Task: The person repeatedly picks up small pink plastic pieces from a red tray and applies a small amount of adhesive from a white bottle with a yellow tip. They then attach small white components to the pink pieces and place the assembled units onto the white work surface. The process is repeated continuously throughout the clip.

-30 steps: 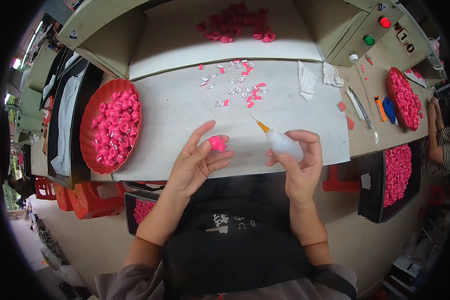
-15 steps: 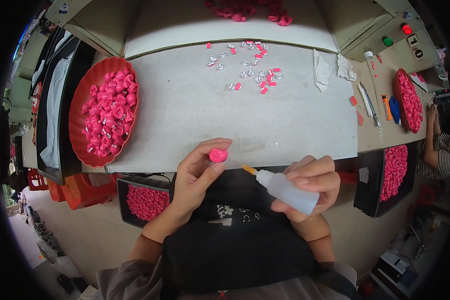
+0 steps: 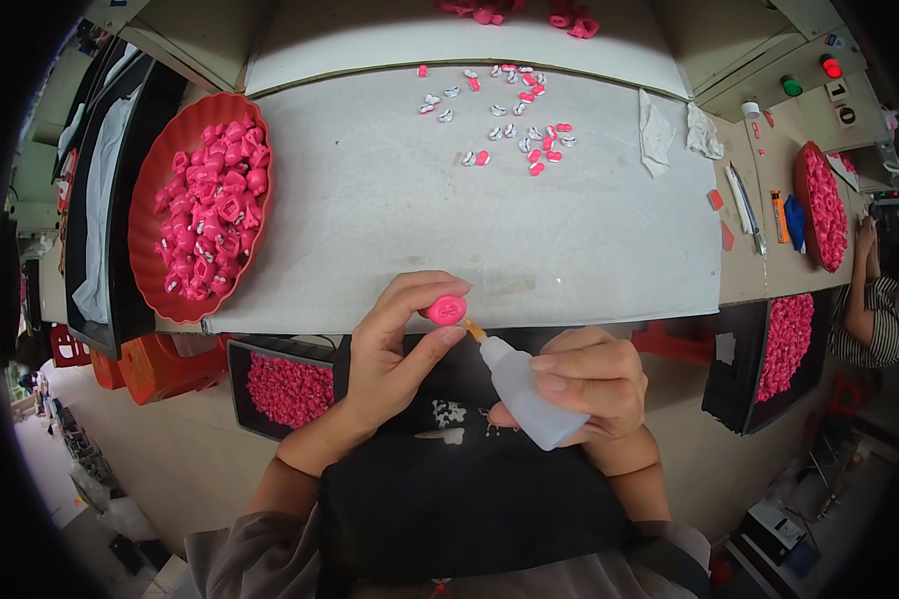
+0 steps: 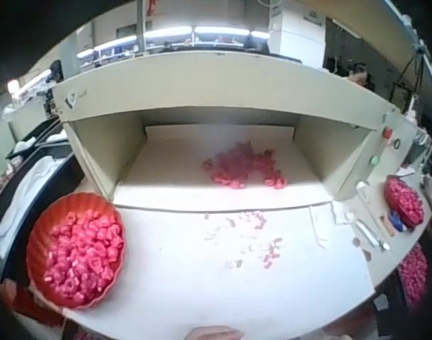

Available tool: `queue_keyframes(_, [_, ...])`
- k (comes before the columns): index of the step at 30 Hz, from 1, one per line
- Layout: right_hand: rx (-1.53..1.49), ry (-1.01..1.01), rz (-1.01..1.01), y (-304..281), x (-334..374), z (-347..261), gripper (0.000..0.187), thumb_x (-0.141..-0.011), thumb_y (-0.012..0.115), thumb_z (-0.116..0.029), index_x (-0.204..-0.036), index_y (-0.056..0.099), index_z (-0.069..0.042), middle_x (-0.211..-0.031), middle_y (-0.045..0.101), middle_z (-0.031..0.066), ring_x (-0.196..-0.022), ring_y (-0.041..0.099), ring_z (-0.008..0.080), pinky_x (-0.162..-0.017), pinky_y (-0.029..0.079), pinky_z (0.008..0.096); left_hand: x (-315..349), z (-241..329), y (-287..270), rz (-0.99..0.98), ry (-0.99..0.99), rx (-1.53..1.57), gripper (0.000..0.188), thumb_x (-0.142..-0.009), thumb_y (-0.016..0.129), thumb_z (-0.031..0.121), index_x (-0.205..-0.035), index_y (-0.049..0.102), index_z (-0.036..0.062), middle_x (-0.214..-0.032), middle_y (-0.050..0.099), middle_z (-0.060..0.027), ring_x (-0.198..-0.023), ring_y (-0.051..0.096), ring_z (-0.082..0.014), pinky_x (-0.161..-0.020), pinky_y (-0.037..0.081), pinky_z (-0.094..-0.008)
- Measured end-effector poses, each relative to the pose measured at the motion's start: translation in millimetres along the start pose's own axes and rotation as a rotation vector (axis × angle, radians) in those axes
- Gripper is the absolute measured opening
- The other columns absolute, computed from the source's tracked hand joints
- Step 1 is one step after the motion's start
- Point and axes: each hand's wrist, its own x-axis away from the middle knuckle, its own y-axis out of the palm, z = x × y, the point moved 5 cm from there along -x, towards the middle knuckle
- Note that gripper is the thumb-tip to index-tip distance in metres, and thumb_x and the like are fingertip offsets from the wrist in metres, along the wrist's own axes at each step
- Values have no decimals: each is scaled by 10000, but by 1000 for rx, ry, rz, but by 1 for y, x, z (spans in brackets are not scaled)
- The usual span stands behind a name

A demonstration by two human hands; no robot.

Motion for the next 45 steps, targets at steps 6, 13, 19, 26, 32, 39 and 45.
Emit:
queue_keyframes(6, [69,-6,-78,0,-1,-6,464,-610,814,-195,-898,466,-85,-847,472,56,-604,486,131,-502,447,225,-1,5,-1,45,92,-199,296,-748,620,-8,-1041,594,19,-1074,541,-110,-985,519,-200,-850,411,-294])
queue_keyframes(13, [23,32,-31,-3,-1,-5,472,-604,817,-203,-892,461,-89,-839,473,54,-589,485,130,-504,449,223,-2,6,1,28,107,-207,297,-741,628,4,-1036,601,26,-1079,552,-113,-996,516,-218,-854,412,-304])
queue_keyframes(19, [-75,75,-7,-3,3,-3,554,-487,865,-101,-915,513,-90,-894,542,77,-657,580,198,-510,477,274,0,7,2,8,84,-179,302,-740,623,-4,-1039,599,26,-1079,553,-110,-1001,514,-218,-857,410,-304])
queue_keyframes(26, [-58,64,-66,0,3,-3,546,-499,863,-107,-919,513,-81,-894,542,86,-649,579,196,-508,474,270,1,4,1,7,98,-221,294,-742,617,-5,-1034,600,28,-1078,554,-108,-989,513,-220,-855,409,-303])
queue_keyframes(32, [-176,64,166,-29,-9,23,389,-674,765,-143,-886,453,-48,-844,462,83,-642,512,150,-546,493,244,-2,-7,-9,46,-25,-14,277,-777,575,-18,-1054,567,-20,-1078,542,-111,-1020,494,-190,-880,381,-297])
queue_keyframes(39, [60,582,-80,-51,-39,123,277,-729,558,28,-998,508,-11,-915,497,63,-754,583,205,-560,504,274,-4,-16,-16,121,-64,140,274,-781,594,10,-1053,572,-16,-1049,560,-92,-943,508,-146,-813,389,-251])
queue_keyframes(45, [676,352,-318,-27,-60,150,162,-739,630,-48,-894,596,-15,-846,579,92,-746,593,245,-623,459,307,-6,-9,-8,67,-76,81,286,-780,587,-3,-1063,558,-27,-1043,559,-109,-968,512,-168,-852,392,-280])
